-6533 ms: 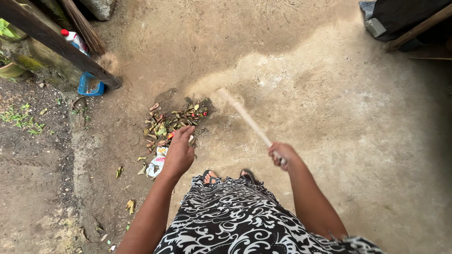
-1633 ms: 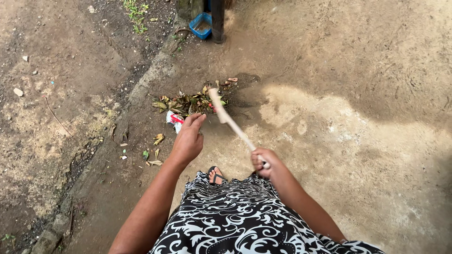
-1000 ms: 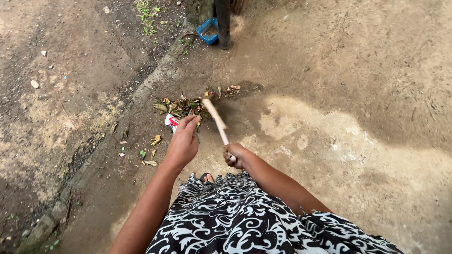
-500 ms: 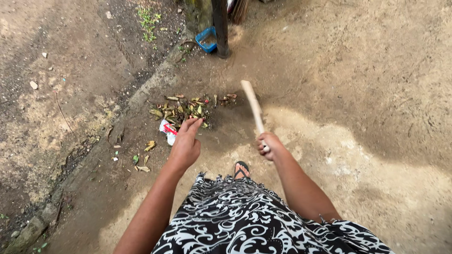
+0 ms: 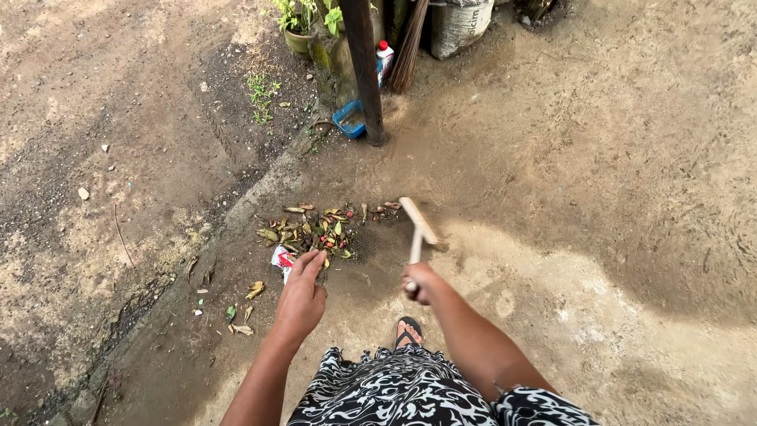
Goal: The person sweeps dry leaves and small debris into a pile on the ground using a wooden stick.
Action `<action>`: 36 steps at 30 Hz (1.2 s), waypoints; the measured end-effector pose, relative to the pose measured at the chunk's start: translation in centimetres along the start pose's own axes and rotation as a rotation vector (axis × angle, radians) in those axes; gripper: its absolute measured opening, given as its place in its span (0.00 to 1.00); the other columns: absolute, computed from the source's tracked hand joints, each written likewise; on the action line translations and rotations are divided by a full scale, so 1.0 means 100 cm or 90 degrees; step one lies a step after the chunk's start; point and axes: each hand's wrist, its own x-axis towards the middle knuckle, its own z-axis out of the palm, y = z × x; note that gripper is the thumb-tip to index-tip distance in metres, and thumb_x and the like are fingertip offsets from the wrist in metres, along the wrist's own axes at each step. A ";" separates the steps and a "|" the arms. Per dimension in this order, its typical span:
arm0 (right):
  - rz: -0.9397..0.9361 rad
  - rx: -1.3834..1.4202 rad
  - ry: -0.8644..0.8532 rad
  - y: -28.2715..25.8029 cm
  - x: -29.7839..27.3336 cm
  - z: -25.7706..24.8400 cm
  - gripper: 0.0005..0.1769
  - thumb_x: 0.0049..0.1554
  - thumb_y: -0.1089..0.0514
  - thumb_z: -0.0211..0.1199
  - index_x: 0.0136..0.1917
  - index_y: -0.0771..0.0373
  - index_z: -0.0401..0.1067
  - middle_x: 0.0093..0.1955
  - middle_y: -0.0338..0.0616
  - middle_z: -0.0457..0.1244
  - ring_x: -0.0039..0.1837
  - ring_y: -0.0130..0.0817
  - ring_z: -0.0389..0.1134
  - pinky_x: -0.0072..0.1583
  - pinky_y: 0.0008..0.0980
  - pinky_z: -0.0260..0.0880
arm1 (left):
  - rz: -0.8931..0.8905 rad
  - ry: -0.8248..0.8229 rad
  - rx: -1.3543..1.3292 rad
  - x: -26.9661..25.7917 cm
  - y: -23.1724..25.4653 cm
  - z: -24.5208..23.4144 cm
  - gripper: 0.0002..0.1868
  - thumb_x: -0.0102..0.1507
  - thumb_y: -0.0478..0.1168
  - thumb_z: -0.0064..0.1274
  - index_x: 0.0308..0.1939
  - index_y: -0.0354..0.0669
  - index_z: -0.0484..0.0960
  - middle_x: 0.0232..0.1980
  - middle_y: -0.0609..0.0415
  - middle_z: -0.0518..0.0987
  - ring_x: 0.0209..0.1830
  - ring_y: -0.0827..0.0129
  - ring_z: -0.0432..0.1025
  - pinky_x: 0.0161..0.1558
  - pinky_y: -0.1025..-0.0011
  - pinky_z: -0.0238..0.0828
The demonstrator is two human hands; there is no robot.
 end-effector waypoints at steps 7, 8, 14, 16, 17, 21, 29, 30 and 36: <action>0.009 0.014 -0.081 -0.028 -0.076 0.006 0.09 0.62 0.65 0.54 0.56 0.69 0.64 0.26 0.37 0.57 0.23 0.21 0.52 0.21 0.18 0.48 | 0.003 -0.001 0.005 -0.001 0.008 0.016 0.35 0.55 0.24 0.42 0.68 0.39 0.70 0.73 0.44 0.65 0.70 0.50 0.63 0.67 0.60 0.61; 0.007 0.067 -0.105 -0.035 -0.083 -0.002 0.09 0.62 0.64 0.54 0.56 0.69 0.64 0.26 0.37 0.56 0.22 0.21 0.51 0.21 0.18 0.47 | 0.029 0.009 0.001 0.000 0.007 0.019 0.35 0.55 0.24 0.42 0.68 0.38 0.70 0.72 0.43 0.66 0.70 0.49 0.63 0.68 0.60 0.61; -0.064 0.141 -0.054 -0.067 -0.118 -0.044 0.10 0.62 0.64 0.51 0.58 0.64 0.65 0.26 0.36 0.55 0.22 0.20 0.50 0.21 0.19 0.48 | 0.057 0.023 -0.021 -0.001 0.001 0.032 0.34 0.55 0.24 0.41 0.68 0.35 0.71 0.71 0.40 0.67 0.69 0.47 0.64 0.68 0.59 0.60; -0.090 0.124 0.001 -0.074 -0.117 -0.046 0.10 0.63 0.64 0.51 0.58 0.66 0.64 0.27 0.38 0.56 0.23 0.21 0.52 0.22 0.19 0.50 | 0.066 0.025 -0.015 -0.001 -0.002 0.033 0.34 0.55 0.24 0.42 0.68 0.34 0.70 0.70 0.40 0.67 0.70 0.47 0.64 0.69 0.59 0.60; -0.101 0.116 0.024 -0.078 -0.112 -0.047 0.09 0.64 0.64 0.50 0.57 0.67 0.63 0.28 0.39 0.57 0.24 0.21 0.52 0.23 0.19 0.51 | 0.074 0.034 -0.016 -0.001 -0.004 0.032 0.34 0.55 0.24 0.42 0.68 0.34 0.70 0.71 0.40 0.67 0.70 0.47 0.64 0.69 0.59 0.60; -0.103 0.076 0.110 -0.101 -0.073 -0.053 0.08 0.65 0.63 0.48 0.56 0.69 0.63 0.31 0.42 0.59 0.26 0.23 0.54 0.24 0.19 0.53 | 0.028 0.031 -0.018 -0.002 -0.012 0.027 0.34 0.55 0.23 0.42 0.68 0.35 0.71 0.71 0.41 0.67 0.70 0.48 0.64 0.70 0.60 0.60; 0.019 0.084 0.105 -0.085 -0.049 0.023 0.10 0.64 0.62 0.55 0.57 0.69 0.64 0.35 0.46 0.60 0.27 0.26 0.59 0.26 0.21 0.61 | -0.039 -0.017 -0.033 0.023 -0.013 0.016 0.35 0.56 0.23 0.41 0.69 0.36 0.69 0.73 0.43 0.65 0.71 0.50 0.63 0.70 0.61 0.58; 0.035 0.045 0.095 -0.075 -0.051 0.040 0.10 0.64 0.62 0.56 0.57 0.69 0.65 0.35 0.46 0.60 0.27 0.27 0.60 0.26 0.21 0.62 | -0.027 -0.013 -0.035 0.032 -0.013 0.016 0.35 0.55 0.23 0.41 0.69 0.36 0.69 0.72 0.43 0.66 0.71 0.50 0.63 0.70 0.61 0.57; -0.003 -0.048 -0.095 -0.076 -0.004 0.070 0.04 0.61 0.64 0.53 0.50 0.58 0.62 0.28 0.37 0.56 0.24 0.22 0.53 0.22 0.21 0.48 | 0.038 0.033 -0.063 0.076 -0.030 0.001 0.35 0.55 0.22 0.41 0.68 0.35 0.71 0.71 0.40 0.66 0.72 0.48 0.63 0.71 0.61 0.59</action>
